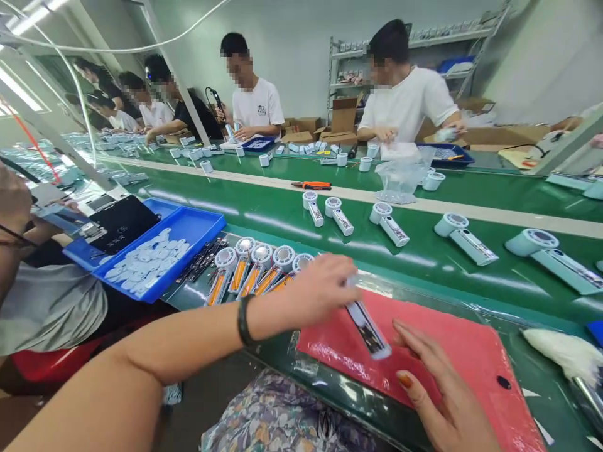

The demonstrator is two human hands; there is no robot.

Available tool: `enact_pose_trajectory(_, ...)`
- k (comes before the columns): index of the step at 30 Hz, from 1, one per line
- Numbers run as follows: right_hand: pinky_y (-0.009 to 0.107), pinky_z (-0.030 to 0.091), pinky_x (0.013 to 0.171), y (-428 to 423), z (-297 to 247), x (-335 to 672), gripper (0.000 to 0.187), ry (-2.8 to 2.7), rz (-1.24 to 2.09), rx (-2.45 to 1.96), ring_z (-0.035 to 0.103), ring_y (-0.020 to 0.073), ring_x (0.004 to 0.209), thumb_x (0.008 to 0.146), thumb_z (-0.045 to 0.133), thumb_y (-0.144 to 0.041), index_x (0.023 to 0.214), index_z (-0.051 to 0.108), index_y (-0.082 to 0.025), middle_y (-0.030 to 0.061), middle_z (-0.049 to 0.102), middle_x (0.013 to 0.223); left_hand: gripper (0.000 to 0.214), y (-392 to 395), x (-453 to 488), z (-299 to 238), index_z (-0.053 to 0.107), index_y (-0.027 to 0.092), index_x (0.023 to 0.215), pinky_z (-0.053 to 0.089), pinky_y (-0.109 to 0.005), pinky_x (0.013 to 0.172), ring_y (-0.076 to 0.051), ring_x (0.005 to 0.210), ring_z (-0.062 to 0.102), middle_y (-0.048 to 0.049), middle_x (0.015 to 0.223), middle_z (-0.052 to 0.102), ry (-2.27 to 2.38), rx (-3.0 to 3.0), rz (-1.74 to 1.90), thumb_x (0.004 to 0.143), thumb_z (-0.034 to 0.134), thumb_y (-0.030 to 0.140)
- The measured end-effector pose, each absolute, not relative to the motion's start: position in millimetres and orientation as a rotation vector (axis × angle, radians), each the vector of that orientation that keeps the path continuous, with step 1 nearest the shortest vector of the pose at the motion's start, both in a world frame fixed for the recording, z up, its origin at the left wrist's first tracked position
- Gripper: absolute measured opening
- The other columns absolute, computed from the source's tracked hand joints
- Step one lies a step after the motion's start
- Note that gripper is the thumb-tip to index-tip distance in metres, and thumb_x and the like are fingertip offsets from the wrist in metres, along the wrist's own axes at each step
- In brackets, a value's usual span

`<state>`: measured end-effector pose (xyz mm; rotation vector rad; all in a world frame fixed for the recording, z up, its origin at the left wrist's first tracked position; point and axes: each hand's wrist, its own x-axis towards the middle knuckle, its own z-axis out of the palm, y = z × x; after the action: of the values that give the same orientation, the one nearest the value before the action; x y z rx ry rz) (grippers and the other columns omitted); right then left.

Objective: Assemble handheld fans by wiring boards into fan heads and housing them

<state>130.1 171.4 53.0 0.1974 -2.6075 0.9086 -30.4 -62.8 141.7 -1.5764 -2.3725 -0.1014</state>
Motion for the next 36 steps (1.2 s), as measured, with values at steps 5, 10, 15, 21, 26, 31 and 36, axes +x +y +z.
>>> enact_pose_trajectory(5, 0.04, 0.066, 0.088, 173, 56, 100, 0.038, -2.657, 0.876, 0.133, 0.071, 0.027, 0.116, 0.101, 0.05, -0.044, 0.134, 0.064, -0.03, 0.0076, 0.07, 0.133, 0.03, -133, -160, 180, 0.073, 0.016, 0.103, 0.041, -0.055, 0.115, -0.03, 0.141, 0.043, -0.0109, 0.14, 0.054, -2.497, -1.265, -0.096, 0.088, 0.048, 0.009)
enact_pose_trajectory(10, 0.049, 0.063, 0.096, 155, 70, 52, 0.038, -2.822, 0.949, 0.28, 0.068, 0.0287, 0.12, 0.101, 0.048, -0.037, 0.134, 0.065, -0.029, 0.009, 0.069, 0.133, 0.022, -178, -272, 174, 0.074, 0.019, 0.088, 0.031, -0.055, 0.122, -0.033, 0.149, 0.033, -0.0105, 0.147, 0.054, -2.746, -0.975, -0.055, 0.078, 0.062, 0.003)
enact_pose_trajectory(15, 0.054, 0.054, 0.108, 114, 85, -13, 0.05, -2.859, 1.018, 0.41, 0.06, 0.0285, 0.132, 0.099, 0.05, -0.031, 0.149, 0.05, -0.025, 0.0115, 0.06, 0.145, 0.013, -182, -314, 138, 0.073, 0.014, 0.093, 0.028, -0.053, 0.123, -0.03, 0.147, 0.037, -0.012, 0.146, 0.057, -2.87, -0.864, -0.211, 0.092, 0.06, 0.01)
enact_pose_trajectory(21, 0.058, 0.042, 0.118, 75, 74, -67, 0.073, -2.926, 1.045, 0.665, 0.048, 0.0323, 0.143, 0.087, 0.071, -0.029, 0.154, 0.041, -0.026, 0.0131, 0.05, 0.155, 0.038, -193, -299, 134, 0.061, 0.017, 0.135, 0.042, -0.055, 0.116, -0.028, 0.135, 0.055, -0.0121, 0.15, 0.054, -2.917, -0.787, -0.529, 0.098, 0.061, 0.024)
enact_pose_trajectory(26, 0.057, 0.045, 0.114, 69, 64, -71, 0.066, -2.816, 1.238, 0.73, 0.053, 0.0313, 0.138, 0.089, 0.068, -0.03, 0.15, 0.044, -0.028, 0.0124, 0.054, 0.15, 0.045, -239, -204, 153, 0.058, 0.017, 0.14, 0.046, -0.04, 0.113, -0.023, 0.133, 0.057, -0.0078, 0.146, 0.06, -2.709, -0.531, -0.807, 0.095, 0.054, 0.019)
enact_pose_trajectory(31, 0.05, 0.05, 0.11, 77, 65, -68, 0.054, -2.749, 1.381, 0.788, 0.058, 0.0293, 0.132, 0.093, 0.062, -0.034, 0.145, 0.049, -0.03, 0.0097, 0.058, 0.144, 0.023, -265, -47, 128, 0.071, 0.021, 0.106, 0.057, -0.036, 0.086, -0.023, 0.095, 0.069, -0.0058, 0.105, 0.074, -2.53, -0.292, -0.841, 0.093, 0.058, 0.035)
enact_pose_trajectory(36, 0.056, 0.044, 0.116, 95, 73, -65, 0.059, -2.882, 1.544, 0.861, 0.055, 0.0318, 0.136, 0.09, 0.065, -0.042, 0.146, 0.049, -0.031, 0.0069, 0.055, 0.151, 0.02, -281, 31, 93, 0.071, 0.022, 0.098, 0.056, -0.033, 0.08, -0.022, 0.089, 0.069, -0.0062, 0.099, 0.074, -2.526, 0.021, -0.718, 0.091, 0.059, 0.036)
